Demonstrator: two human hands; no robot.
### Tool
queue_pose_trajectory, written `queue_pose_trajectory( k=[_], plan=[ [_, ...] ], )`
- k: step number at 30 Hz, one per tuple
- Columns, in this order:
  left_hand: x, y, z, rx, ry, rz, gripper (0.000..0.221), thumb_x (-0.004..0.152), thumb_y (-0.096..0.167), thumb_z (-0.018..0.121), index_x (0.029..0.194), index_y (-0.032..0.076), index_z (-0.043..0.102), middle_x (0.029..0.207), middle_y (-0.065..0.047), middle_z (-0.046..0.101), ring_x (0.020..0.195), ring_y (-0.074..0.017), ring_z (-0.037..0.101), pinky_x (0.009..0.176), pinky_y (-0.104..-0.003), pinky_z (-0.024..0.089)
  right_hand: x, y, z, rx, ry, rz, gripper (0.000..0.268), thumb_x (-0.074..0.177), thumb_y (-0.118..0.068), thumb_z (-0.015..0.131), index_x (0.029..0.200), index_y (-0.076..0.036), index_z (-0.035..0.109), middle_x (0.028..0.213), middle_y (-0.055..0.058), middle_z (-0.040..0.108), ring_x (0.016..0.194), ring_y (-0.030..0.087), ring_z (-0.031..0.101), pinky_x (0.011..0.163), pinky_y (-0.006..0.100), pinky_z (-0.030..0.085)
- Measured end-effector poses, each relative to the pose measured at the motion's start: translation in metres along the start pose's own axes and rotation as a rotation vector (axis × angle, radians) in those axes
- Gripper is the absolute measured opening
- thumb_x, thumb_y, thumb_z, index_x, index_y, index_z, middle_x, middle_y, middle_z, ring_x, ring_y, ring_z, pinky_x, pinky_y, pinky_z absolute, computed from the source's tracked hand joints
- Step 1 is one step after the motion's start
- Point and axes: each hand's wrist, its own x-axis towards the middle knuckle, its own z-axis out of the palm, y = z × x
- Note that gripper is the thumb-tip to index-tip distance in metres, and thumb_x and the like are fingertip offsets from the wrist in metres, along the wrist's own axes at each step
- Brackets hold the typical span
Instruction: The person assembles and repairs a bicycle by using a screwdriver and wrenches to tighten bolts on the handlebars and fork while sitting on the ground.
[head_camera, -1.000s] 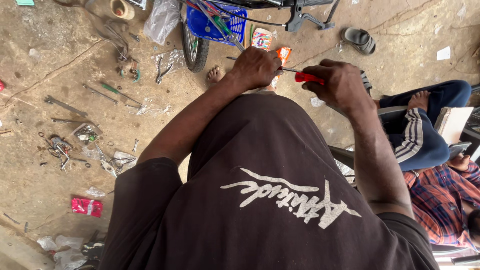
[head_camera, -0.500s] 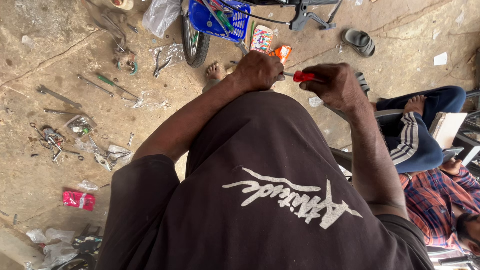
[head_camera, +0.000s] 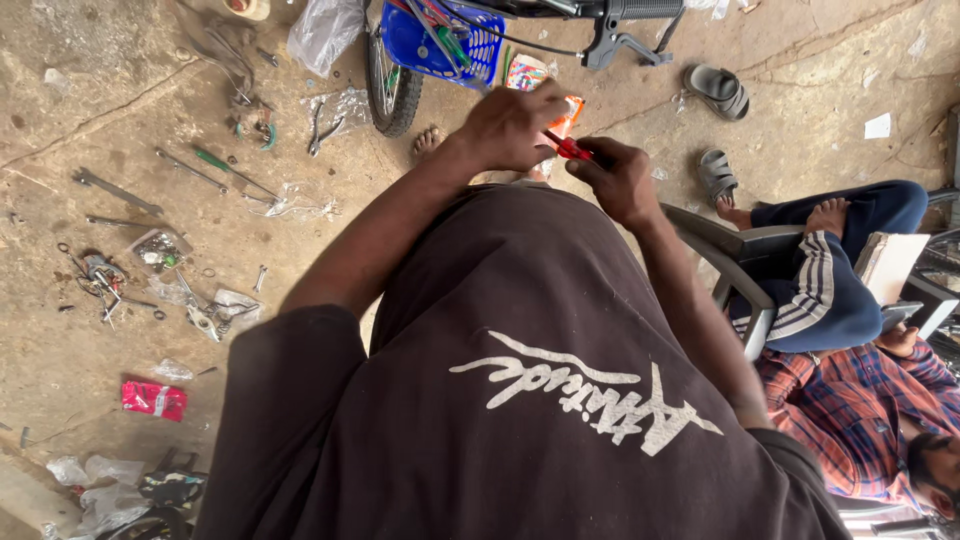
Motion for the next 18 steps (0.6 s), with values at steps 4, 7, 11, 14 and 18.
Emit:
queue_pose_trajectory(
  k=[4, 7, 11, 14, 18],
  plan=[
    [-0.018, -0.046, 0.0, 0.039, -0.075, -0.161, 0.026, 0.089, 0.031, 0.081, 0.094, 0.007, 0.071, 0.097, -0.008, 0.067, 0.066, -0.0199, 0.064, 0.053, -0.035, 0.053, -0.009, 0.026, 0.008, -0.027, 0.071, 0.098, 0.041, 0.09, -0.023, 0.08, 0.124, -0.001, 0.073, 0.091, 0.011, 0.075, 0.08, 0.013, 0.065, 0.072, 0.031, 0.054],
    [-0.022, -0.066, -0.012, 0.094, -0.086, -0.147, 0.026, 0.086, 0.026, 0.083, 0.091, 0.005, 0.07, 0.093, -0.009, 0.066, 0.068, -0.0213, 0.065, 0.058, -0.039, 0.054, -0.011, 0.035, 0.003, -0.022, 0.04, 0.101, 0.04, 0.091, -0.021, 0.08, 0.124, 0.0, 0.072, 0.089, 0.01, 0.074, 0.079, 0.011, 0.064, 0.071, 0.03, 0.053],
    [-0.006, -0.032, -0.054, 0.272, 0.356, 0.045, 0.021, 0.076, 0.008, 0.071, 0.097, 0.008, 0.066, 0.1, -0.008, 0.067, 0.087, -0.0212, 0.07, 0.077, -0.039, 0.058, -0.022, 0.037, -0.006, 0.061, 0.061, 0.146, 0.041, 0.09, -0.02, 0.08, 0.125, -0.001, 0.071, 0.091, 0.006, 0.073, 0.076, 0.009, 0.062, 0.065, 0.029, 0.053],
    [0.009, 0.028, -0.095, -0.232, 0.406, 0.059, 0.029, 0.087, -0.003, 0.063, 0.113, 0.005, 0.07, 0.098, -0.007, 0.068, 0.086, -0.0197, 0.069, 0.079, -0.035, 0.058, -0.027, 0.039, -0.012, 0.151, 0.111, 0.255, 0.043, 0.091, -0.022, 0.08, 0.127, -0.002, 0.07, 0.088, 0.003, 0.072, 0.069, 0.008, 0.059, 0.058, 0.028, 0.051],
    [0.007, 0.146, -0.134, -1.36, 0.138, -0.131, 0.036, 0.093, 0.01, 0.058, 0.129, 0.005, 0.057, 0.119, -0.008, 0.057, 0.104, -0.0193, 0.059, 0.09, -0.034, 0.05, -0.032, 0.052, -0.019, 0.295, 0.154, 0.288, 0.036, 0.092, -0.019, 0.082, 0.119, 0.003, 0.072, 0.087, 0.002, 0.069, 0.067, 0.008, 0.056, 0.056, 0.028, 0.045]
  ],
)
